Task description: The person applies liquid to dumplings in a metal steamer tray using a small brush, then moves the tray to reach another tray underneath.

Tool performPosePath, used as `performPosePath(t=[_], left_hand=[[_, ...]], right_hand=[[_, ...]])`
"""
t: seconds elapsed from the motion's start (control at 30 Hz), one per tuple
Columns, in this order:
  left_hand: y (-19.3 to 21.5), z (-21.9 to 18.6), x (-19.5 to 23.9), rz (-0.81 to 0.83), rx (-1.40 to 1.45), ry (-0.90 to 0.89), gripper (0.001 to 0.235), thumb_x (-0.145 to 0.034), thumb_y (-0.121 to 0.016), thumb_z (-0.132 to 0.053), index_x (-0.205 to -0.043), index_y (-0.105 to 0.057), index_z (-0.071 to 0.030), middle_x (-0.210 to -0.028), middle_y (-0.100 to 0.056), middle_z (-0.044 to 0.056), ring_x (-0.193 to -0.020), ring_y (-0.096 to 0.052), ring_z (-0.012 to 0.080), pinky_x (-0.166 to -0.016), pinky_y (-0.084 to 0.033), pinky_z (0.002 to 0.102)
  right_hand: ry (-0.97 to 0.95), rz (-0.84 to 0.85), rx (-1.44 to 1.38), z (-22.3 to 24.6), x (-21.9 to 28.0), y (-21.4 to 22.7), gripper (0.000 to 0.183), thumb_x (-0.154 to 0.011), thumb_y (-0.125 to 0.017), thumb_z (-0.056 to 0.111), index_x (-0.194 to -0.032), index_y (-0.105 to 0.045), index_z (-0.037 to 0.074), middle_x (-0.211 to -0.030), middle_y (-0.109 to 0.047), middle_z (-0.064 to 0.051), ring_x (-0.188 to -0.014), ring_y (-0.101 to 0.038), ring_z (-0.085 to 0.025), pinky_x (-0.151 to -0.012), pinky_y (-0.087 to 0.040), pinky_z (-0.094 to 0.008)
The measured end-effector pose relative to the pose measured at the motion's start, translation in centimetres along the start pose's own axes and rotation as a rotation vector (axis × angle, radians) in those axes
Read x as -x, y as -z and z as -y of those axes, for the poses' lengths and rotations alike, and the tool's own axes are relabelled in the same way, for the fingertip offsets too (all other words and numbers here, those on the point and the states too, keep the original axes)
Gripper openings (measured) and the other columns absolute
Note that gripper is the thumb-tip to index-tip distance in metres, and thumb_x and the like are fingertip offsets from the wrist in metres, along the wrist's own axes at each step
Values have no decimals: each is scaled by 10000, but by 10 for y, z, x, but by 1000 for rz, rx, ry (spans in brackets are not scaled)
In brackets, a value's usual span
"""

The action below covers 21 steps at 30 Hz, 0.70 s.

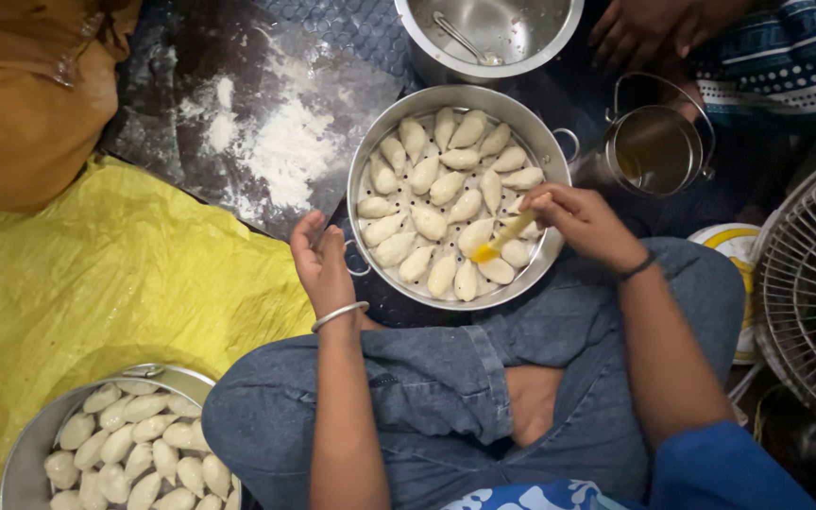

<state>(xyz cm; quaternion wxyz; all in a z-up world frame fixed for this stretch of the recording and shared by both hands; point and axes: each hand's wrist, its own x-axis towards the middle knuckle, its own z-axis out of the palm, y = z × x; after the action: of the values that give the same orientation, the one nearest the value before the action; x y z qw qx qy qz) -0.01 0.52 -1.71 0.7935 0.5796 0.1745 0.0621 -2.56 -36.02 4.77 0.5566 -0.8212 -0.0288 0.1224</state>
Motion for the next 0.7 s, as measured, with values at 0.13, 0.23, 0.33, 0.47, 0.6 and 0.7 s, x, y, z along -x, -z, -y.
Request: performPosePath(t=[0.13,0.23,0.33,0.47,0.6,0.7], left_hand=[[-2,-1,1,22,11,-34,405,-990,-611,-59,-1382,-514,-30,-1357,-559,103,-1165,-559,134,-1002,-478,260],[-4,-4,2,20,4,-42,401,-992,-610,-55,-1380,-515,-24,-1347,-557,99,-1157,-554,134,-1002,-473,260],[-2,-7,4,1,-19,2,412,-978,-607,-64,-1378,-511,-35,-1336,-563,81,-1135,-556,120,-957,-474,254],[-5,-11,5,8,-1,-10,404,-983,-610,-62,-1375,-516,-29,-1332,-566,83,-1110,-558,124,-946,-474,260],[-5,-14,5,6,-23,5,402,-984,-611,-69,-1373,-519,-34,-1327,-567,83,-1090,-556,121,-926,-479,264],[-5,-10,3,18,-31,9,397,-986,-612,-79,-1371,-521,-44,-1326,-574,81,-1092,-559,118,-917,-479,258]], right_hand=[[-13,129,226,22,15,11,250,-1036,-564,225,-1088,-734,49,-898,-717,-41,-783,-643,-132,-743,-536,-295],[117,147,313,37,12,0,220,-1008,-588,203,-1085,-724,48,-989,-740,-65,-877,-687,-179,-798,-541,-324],[267,127,339,51,12,-6,201,-1002,-607,203,-1082,-727,63,-1019,-746,-77,-938,-703,-227,-836,-534,-347],[267,116,450,72,29,2,207,-942,-664,235,-1093,-755,129,-951,-720,-44,-924,-688,-220,-818,-518,-352],[316,205,753,88,61,-5,266,-839,-680,211,-1089,-762,178,-1006,-720,-2,-982,-646,-222,-839,-463,-398],[213,357,798,94,72,-1,265,-829,-694,231,-1081,-773,229,-1011,-723,34,-947,-639,-199,-833,-463,-388]])
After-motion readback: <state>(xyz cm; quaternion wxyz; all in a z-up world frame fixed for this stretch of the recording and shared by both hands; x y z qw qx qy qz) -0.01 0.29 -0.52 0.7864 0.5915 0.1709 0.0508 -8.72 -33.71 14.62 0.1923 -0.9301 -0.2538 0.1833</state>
